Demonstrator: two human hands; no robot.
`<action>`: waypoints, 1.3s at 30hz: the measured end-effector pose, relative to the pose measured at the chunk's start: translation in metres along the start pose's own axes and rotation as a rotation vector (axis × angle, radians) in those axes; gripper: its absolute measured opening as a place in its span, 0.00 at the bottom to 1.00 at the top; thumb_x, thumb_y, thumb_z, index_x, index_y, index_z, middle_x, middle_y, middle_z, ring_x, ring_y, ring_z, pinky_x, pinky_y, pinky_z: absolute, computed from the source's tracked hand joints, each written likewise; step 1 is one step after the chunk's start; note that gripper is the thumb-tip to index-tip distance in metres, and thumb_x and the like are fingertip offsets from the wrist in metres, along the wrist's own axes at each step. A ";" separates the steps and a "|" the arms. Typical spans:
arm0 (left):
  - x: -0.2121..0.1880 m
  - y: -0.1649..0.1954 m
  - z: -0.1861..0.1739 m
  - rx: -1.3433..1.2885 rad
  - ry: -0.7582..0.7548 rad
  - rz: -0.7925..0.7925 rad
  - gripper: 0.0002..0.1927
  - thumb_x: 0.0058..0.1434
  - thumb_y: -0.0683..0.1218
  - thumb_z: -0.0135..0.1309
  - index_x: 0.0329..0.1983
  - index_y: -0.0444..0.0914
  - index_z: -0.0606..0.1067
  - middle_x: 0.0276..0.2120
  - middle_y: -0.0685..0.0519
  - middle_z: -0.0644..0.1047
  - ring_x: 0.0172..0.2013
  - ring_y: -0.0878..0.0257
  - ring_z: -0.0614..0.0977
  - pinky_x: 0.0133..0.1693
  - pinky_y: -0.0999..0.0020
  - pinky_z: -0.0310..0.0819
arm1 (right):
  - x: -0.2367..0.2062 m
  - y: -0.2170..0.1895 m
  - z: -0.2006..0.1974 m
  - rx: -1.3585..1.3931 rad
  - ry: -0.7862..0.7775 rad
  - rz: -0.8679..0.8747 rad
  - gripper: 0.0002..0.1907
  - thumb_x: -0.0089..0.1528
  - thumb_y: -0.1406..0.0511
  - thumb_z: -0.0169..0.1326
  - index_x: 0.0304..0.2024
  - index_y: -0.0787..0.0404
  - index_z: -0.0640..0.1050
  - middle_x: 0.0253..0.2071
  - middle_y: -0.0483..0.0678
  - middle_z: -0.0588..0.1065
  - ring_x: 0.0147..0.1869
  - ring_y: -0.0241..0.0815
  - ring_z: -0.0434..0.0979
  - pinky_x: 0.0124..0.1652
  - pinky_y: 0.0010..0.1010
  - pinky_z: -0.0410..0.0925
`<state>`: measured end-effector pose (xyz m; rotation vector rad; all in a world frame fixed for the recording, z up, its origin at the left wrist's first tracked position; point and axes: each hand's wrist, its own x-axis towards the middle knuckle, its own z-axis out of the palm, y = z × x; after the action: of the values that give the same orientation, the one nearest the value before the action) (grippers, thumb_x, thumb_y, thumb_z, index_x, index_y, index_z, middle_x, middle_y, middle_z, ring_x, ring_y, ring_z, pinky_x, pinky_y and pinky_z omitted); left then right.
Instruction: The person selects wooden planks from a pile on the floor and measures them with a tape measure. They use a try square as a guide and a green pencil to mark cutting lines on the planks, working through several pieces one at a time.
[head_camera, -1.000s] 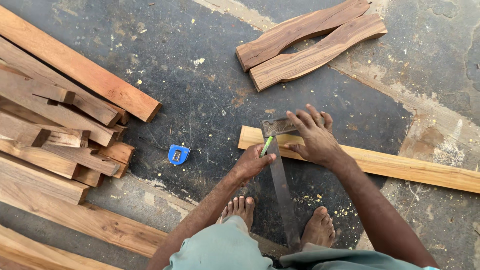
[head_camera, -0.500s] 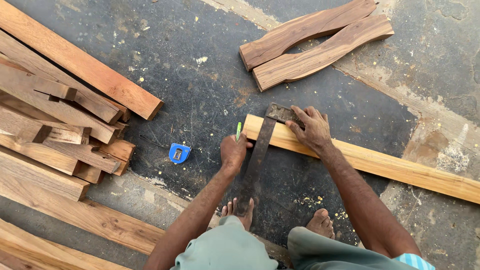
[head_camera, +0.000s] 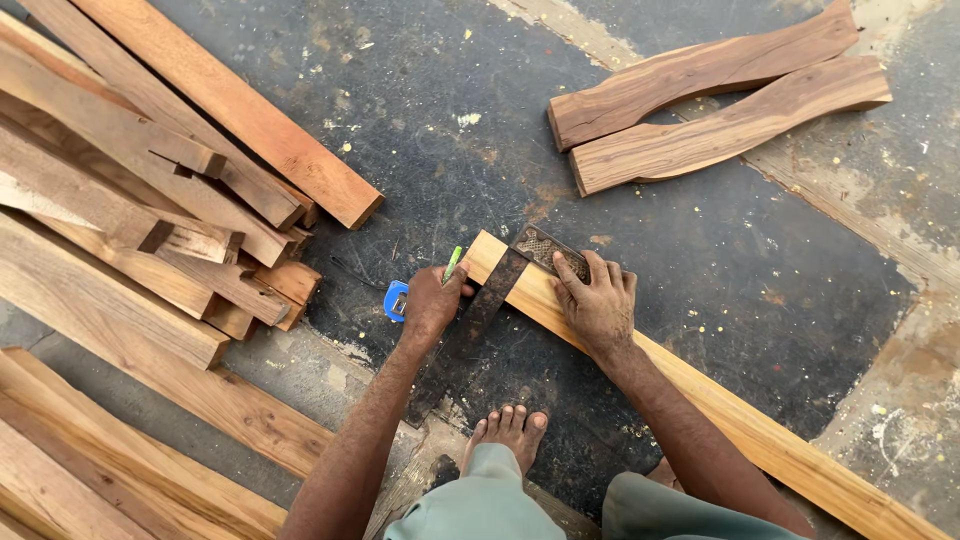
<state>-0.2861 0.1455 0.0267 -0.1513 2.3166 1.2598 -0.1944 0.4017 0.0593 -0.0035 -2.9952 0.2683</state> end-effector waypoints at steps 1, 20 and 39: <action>0.000 0.003 -0.003 -0.013 0.023 0.015 0.29 0.68 0.64 0.48 0.31 0.36 0.84 0.17 0.55 0.78 0.20 0.63 0.79 0.28 0.62 0.71 | -0.001 -0.001 0.001 -0.017 0.023 -0.015 0.21 0.68 0.52 0.56 0.63 0.43 0.77 0.60 0.52 0.71 0.59 0.50 0.70 0.57 0.50 0.62; -0.103 0.001 -0.084 -0.448 0.163 0.008 0.17 0.70 0.53 0.51 0.47 0.39 0.84 0.30 0.54 0.82 0.27 0.72 0.79 0.27 0.76 0.75 | -0.002 0.003 0.008 -0.058 -0.031 -0.050 0.22 0.70 0.54 0.53 0.67 0.40 0.74 0.60 0.55 0.69 0.61 0.53 0.68 0.60 0.54 0.59; -0.015 0.051 -0.008 -0.153 0.115 0.525 0.18 0.72 0.50 0.50 0.56 0.33 0.79 0.49 0.42 0.82 0.51 0.53 0.84 0.55 0.57 0.77 | -0.001 -0.001 0.002 -0.054 -0.040 -0.050 0.21 0.70 0.54 0.53 0.66 0.40 0.73 0.59 0.57 0.69 0.61 0.55 0.68 0.61 0.56 0.60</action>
<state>-0.2924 0.1663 0.0759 0.3684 2.4441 1.7173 -0.1936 0.4001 0.0576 0.0714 -3.0359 0.1847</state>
